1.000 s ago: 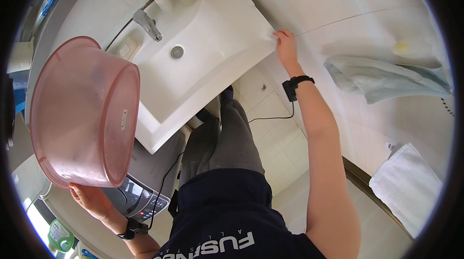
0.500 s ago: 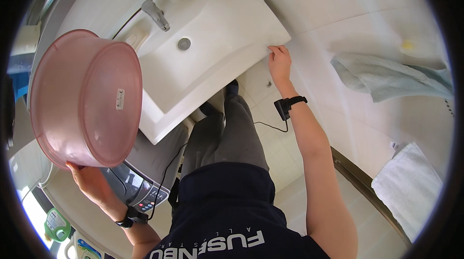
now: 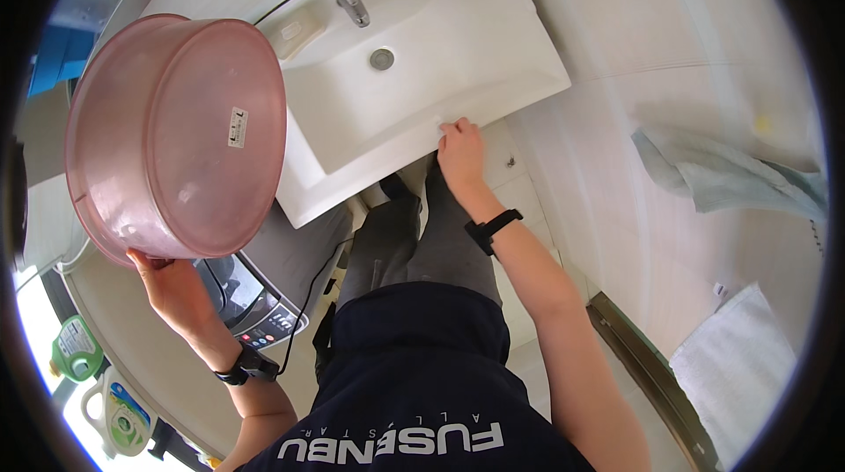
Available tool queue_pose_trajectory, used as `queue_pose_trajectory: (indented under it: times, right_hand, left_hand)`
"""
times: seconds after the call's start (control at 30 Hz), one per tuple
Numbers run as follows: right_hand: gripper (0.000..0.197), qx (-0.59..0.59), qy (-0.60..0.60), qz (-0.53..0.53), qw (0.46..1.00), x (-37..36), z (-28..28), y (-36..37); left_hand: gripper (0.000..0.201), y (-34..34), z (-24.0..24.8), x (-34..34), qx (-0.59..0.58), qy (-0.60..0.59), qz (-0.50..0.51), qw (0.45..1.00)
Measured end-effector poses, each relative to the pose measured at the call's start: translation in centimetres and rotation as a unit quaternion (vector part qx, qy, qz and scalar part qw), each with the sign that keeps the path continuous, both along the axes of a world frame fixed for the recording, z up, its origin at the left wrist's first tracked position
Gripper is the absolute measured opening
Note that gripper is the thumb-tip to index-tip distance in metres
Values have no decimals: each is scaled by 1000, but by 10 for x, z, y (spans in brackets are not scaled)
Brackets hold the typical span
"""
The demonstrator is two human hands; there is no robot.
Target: The recorder wipes down a bathroom sink area with a tissue, cleans various bottles, and then washes their hands.
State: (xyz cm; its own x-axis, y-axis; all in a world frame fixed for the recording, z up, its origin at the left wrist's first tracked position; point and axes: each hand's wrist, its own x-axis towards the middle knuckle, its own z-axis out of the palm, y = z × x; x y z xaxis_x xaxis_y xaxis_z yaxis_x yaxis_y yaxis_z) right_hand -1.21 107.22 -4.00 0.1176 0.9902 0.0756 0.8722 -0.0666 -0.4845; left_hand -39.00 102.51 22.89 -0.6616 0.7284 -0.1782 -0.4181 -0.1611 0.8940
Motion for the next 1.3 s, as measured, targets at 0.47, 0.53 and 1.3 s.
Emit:
queue_pose_trajectory:
  times: [0.47,0.53,1.3]
  right_hand:
    - [19,-39,153,75,985,-113,6,-45]
    - [19,-21,157,123,980,-136,6,-50]
    - [13,-168,178,390,888,-256,7,-48]
  left_hand:
    - [56,-31,13,-14,48,19,-11,999]
    - [54,-35,15,-20,67,-6,-30,997]
    - [48,-90,27,-40,151,-25,-18,988]
